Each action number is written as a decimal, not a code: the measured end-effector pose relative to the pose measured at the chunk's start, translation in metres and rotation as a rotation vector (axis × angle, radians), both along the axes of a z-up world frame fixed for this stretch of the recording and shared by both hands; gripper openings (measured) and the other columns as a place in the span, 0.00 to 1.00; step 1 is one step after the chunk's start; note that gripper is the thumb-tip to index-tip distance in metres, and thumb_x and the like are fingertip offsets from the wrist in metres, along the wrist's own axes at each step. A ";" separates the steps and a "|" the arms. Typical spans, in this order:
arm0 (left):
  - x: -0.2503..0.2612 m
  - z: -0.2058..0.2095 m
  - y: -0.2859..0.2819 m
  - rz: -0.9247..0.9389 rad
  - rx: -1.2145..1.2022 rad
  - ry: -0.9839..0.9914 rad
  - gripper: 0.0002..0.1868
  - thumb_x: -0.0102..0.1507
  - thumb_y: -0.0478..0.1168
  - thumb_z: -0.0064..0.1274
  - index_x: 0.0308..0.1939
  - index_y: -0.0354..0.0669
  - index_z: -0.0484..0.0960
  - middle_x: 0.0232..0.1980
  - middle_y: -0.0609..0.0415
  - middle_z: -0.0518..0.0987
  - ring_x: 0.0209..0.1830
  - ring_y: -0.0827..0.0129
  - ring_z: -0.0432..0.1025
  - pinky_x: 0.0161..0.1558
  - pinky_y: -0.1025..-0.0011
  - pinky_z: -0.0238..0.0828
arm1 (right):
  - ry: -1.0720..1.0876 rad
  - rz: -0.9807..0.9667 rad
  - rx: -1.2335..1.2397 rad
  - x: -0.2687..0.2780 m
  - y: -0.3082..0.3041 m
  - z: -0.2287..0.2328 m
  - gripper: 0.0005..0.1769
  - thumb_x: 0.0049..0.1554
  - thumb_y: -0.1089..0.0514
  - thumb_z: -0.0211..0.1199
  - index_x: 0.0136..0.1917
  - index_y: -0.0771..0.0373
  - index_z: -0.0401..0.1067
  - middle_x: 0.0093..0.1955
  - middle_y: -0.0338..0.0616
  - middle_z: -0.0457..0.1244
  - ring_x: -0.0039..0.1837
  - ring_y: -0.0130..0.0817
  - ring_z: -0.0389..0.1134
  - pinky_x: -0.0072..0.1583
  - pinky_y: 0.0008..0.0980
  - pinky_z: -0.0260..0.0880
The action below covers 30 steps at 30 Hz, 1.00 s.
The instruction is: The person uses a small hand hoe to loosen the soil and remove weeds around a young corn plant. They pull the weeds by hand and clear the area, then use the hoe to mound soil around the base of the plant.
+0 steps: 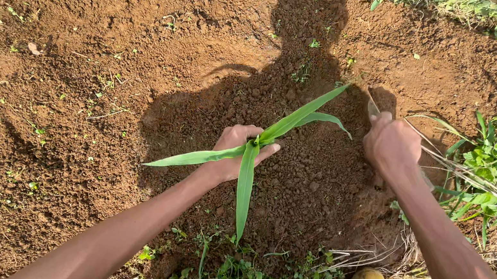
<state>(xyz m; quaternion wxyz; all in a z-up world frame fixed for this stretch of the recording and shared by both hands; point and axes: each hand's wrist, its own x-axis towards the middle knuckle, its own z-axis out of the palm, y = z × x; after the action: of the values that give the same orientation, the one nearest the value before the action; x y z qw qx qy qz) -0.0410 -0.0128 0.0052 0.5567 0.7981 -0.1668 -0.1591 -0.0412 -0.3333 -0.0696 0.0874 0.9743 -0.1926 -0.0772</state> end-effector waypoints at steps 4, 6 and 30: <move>0.007 -0.017 -0.002 0.035 0.024 0.186 0.06 0.59 0.37 0.53 0.26 0.44 0.77 0.21 0.58 0.70 0.20 0.76 0.61 0.31 0.73 0.63 | 0.044 0.271 -0.184 -0.027 0.033 0.041 0.23 0.64 0.53 0.32 0.51 0.68 0.66 0.36 0.48 0.68 0.42 0.45 0.73 0.43 0.43 0.72; 0.013 -0.032 -0.005 0.047 0.004 0.205 0.06 0.59 0.40 0.53 0.29 0.44 0.79 0.22 0.57 0.72 0.18 0.76 0.60 0.30 0.72 0.62 | 0.045 0.371 -0.259 -0.038 0.030 0.050 0.24 0.64 0.55 0.33 0.56 0.73 0.67 0.36 0.46 0.68 0.41 0.41 0.73 0.43 0.41 0.72; 0.034 -0.081 -0.015 0.009 -0.272 0.192 0.09 0.57 0.36 0.58 0.40 0.38 0.80 0.39 0.38 0.78 0.32 0.63 0.72 0.37 0.69 0.73 | 0.097 0.534 -0.163 -0.021 0.040 0.011 0.21 0.63 0.50 0.29 0.42 0.60 0.61 0.33 0.47 0.64 0.39 0.46 0.72 0.40 0.43 0.71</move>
<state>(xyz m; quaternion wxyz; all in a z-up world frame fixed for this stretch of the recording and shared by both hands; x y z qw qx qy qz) -0.0070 -0.0278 -0.0762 0.6738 0.6971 -0.1294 -0.2080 -0.0624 -0.2936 -0.0581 0.1918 0.9755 0.0695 -0.0823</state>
